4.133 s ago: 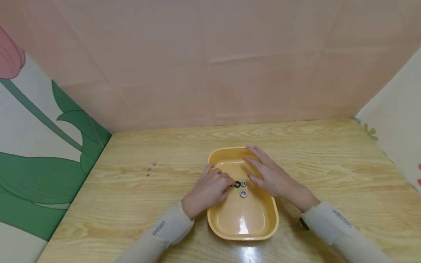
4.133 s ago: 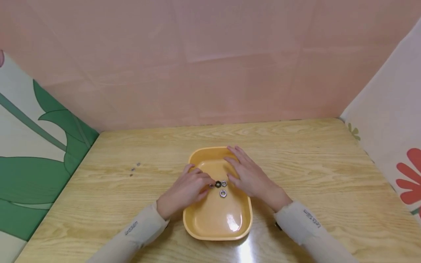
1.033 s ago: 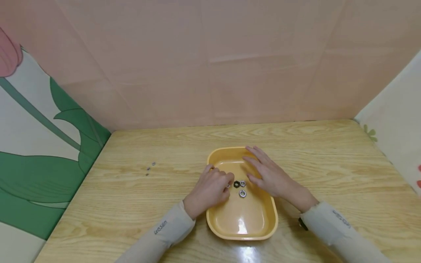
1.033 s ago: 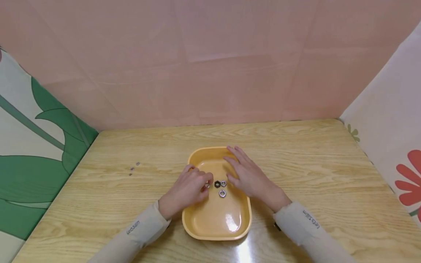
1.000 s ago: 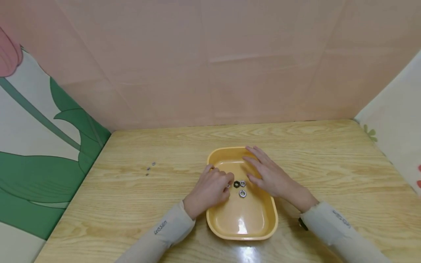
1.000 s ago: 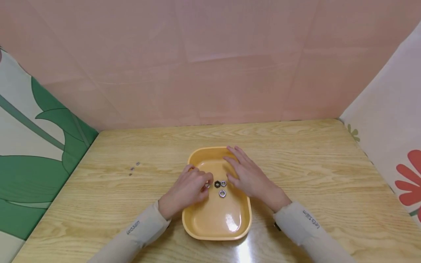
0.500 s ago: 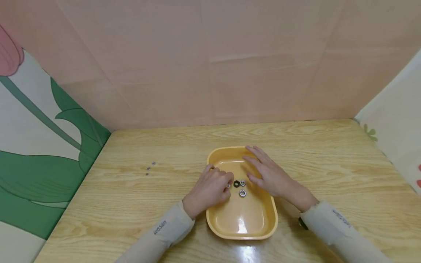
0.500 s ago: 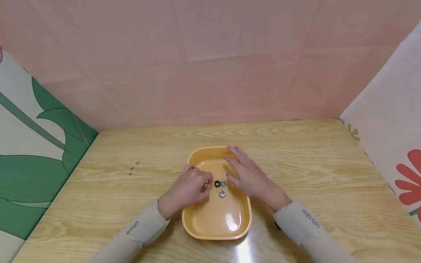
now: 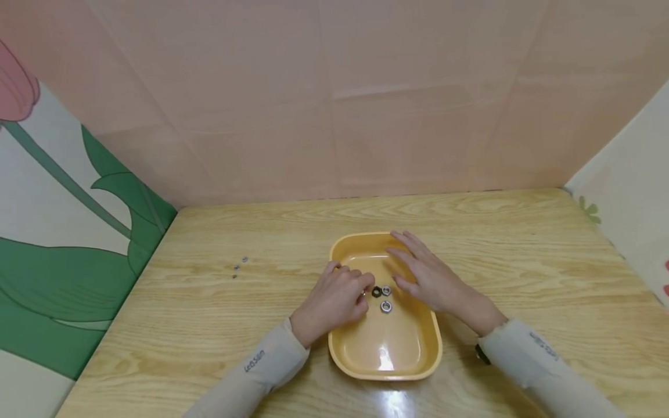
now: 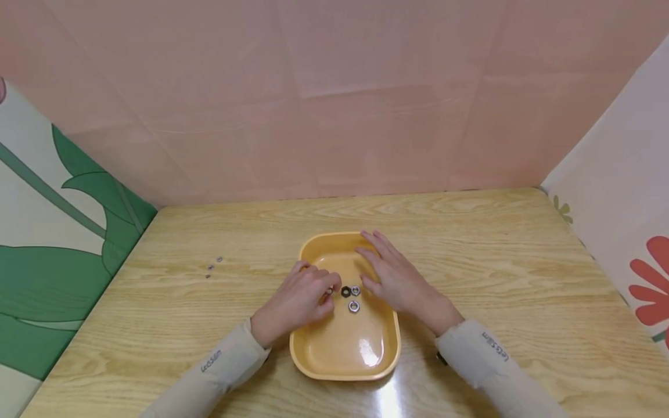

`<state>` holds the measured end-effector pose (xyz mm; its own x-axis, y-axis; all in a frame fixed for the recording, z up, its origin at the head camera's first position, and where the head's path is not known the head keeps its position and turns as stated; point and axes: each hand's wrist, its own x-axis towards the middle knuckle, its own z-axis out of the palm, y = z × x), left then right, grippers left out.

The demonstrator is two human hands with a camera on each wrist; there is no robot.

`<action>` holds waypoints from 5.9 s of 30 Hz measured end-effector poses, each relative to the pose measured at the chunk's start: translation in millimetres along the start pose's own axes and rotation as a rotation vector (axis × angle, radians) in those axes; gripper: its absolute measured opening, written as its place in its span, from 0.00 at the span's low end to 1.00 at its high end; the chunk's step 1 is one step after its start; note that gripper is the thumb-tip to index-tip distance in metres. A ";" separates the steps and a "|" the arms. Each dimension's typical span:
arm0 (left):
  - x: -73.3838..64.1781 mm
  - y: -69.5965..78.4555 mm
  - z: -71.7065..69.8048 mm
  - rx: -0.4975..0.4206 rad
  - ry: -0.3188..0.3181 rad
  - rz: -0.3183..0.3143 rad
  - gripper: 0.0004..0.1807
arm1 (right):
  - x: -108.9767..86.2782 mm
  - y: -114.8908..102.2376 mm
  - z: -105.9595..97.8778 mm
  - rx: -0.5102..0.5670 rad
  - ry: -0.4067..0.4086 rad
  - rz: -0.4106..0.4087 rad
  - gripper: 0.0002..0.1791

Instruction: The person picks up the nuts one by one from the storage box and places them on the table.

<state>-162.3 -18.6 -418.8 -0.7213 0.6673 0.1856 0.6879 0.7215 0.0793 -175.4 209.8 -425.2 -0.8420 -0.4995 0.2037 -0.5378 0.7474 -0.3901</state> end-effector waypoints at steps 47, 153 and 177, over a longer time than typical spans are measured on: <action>-3.3 -4.6 -7.7 -0.076 0.004 0.011 0.06 | -0.7 1.2 0.6 0.008 0.006 -0.001 0.28; -57.6 -75.8 -42.3 0.031 0.289 -0.142 0.07 | -1.0 -0.9 0.7 0.000 0.010 -0.004 0.29; -72.8 -93.7 -37.8 0.028 0.293 -0.200 0.07 | -0.3 -1.3 0.9 -0.002 0.022 -0.001 0.28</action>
<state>-171.1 -141.7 -402.7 -0.7845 0.4339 0.4430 0.5301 0.8399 0.1160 -174.4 208.6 -425.5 -0.8425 -0.4902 0.2234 -0.5382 0.7479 -0.3886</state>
